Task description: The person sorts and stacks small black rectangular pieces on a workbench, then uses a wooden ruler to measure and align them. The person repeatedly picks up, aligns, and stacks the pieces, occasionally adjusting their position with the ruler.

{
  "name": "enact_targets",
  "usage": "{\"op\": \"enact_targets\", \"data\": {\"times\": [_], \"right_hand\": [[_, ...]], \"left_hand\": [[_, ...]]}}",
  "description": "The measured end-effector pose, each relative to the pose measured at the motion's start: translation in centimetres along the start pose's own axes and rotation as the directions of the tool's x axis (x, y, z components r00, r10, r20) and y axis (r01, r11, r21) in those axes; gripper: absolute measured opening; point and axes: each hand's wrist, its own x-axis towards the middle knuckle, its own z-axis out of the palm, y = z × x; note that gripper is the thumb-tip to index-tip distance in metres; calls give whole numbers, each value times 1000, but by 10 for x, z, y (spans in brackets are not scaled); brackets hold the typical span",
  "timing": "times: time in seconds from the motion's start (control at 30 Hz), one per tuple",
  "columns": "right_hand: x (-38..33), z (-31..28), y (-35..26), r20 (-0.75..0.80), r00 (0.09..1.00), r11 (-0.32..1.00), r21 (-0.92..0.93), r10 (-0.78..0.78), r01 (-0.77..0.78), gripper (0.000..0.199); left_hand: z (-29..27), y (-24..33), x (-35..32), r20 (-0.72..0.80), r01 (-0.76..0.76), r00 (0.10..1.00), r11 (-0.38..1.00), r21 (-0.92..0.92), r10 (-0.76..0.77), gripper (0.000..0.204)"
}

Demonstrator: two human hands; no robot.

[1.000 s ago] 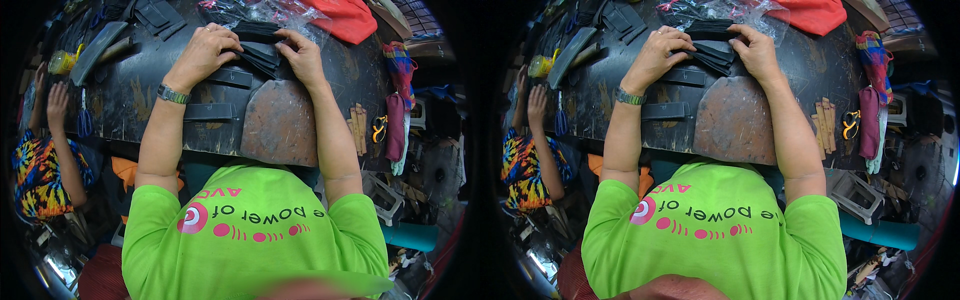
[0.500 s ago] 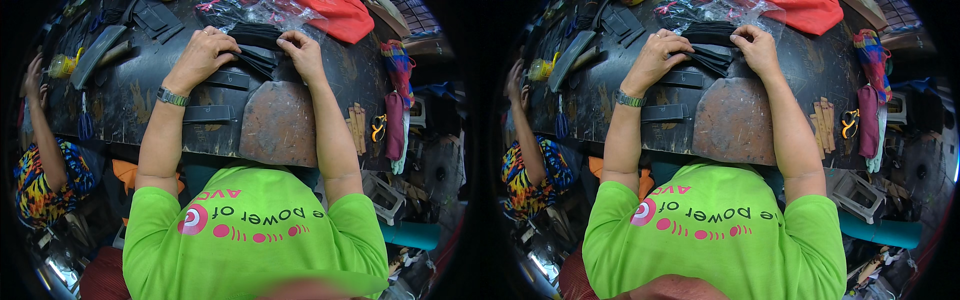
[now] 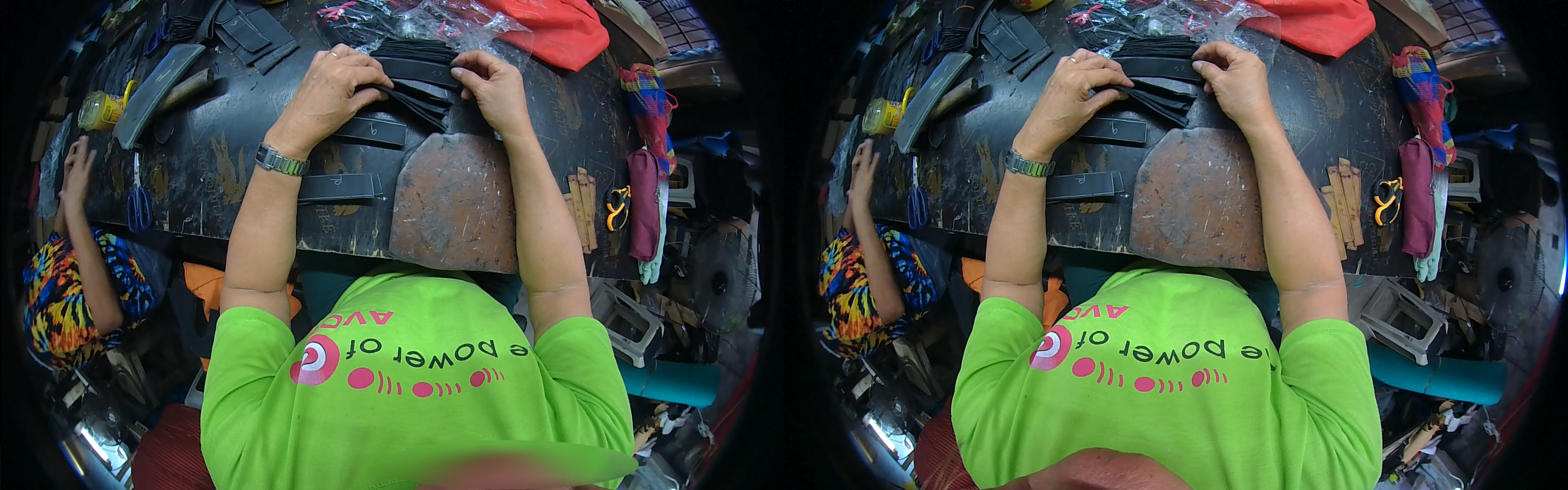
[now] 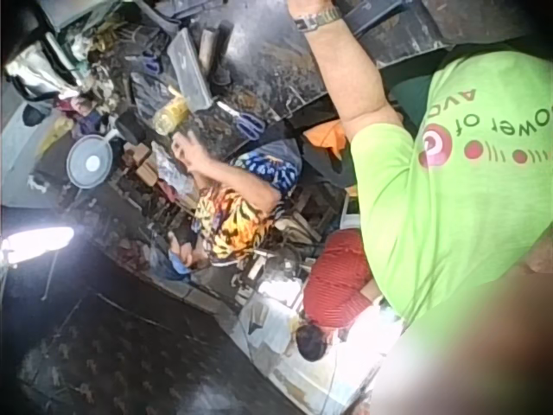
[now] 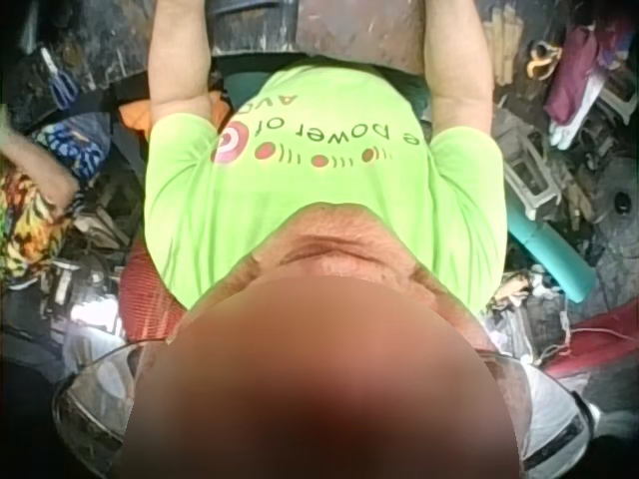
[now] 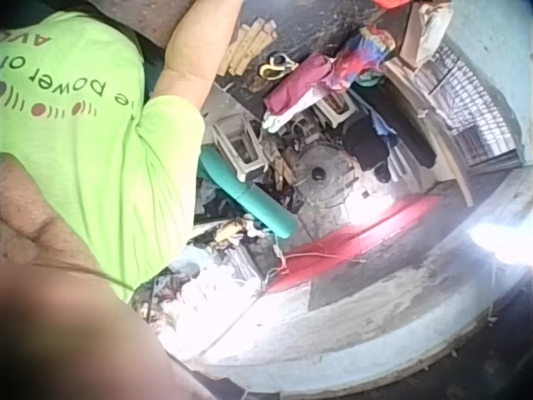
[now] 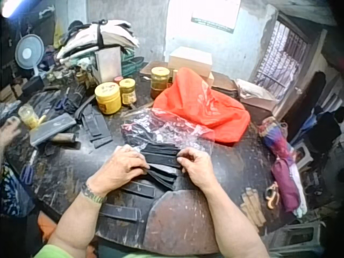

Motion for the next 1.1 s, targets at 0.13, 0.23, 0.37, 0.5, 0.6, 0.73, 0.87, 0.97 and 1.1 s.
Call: {"op": "enact_targets", "data": {"times": [0.13, 0.23, 0.37, 0.5, 0.6, 0.73, 0.87, 0.97, 1.1], "right_hand": [[-2, 3, 2, -47, 991, 988, -99, -126, 121, 12], [-2, 1, 2, -68, 989, 985, -115, -134, 126, 12], [-1, 0, 0, -60, 995, 996, -55, -75, 72, 11], [-1, 0, 1, -54, 997, 995, -84, -62, 57, 10], [0, -3, 1, -47, 998, 999, -42, -36, 34, 10], [1, -4, 1, -35, 999, 1000, -9, -10, 10, 10], [1, -2, 1, -55, 998, 998, -56, -21, 18, 10], [0, -2, 0, -59, 998, 997, -75, -25, 21, 10], [-1, -3, -2, -20, 1000, 996, -91, 21, -23, 11]], "left_hand": [[-1, -1, 1, 2, -12, 1000, 1000, -1, 12, 15], [0, -2, 0, -7, -20, 1000, 1000, 0, 20, 15], [2, -2, 0, -33, -35, 999, 999, 2, 35, 15], [1, -1, 0, -13, -19, 1000, 1000, -3, 19, 15], [-1, -1, 0, 8, -9, 1000, 999, -45, 9, 16], [-1, 0, 0, 14, 2, 1000, 997, -73, -1, 17], [2, 2, 0, 0, 6, 1000, 999, -47, -6, 16], [1, 1, 0, 52, 8, 999, 998, -55, -6, 15], [1, 1, 0, 45, -5, 999, 997, -81, 9, 15]]}}
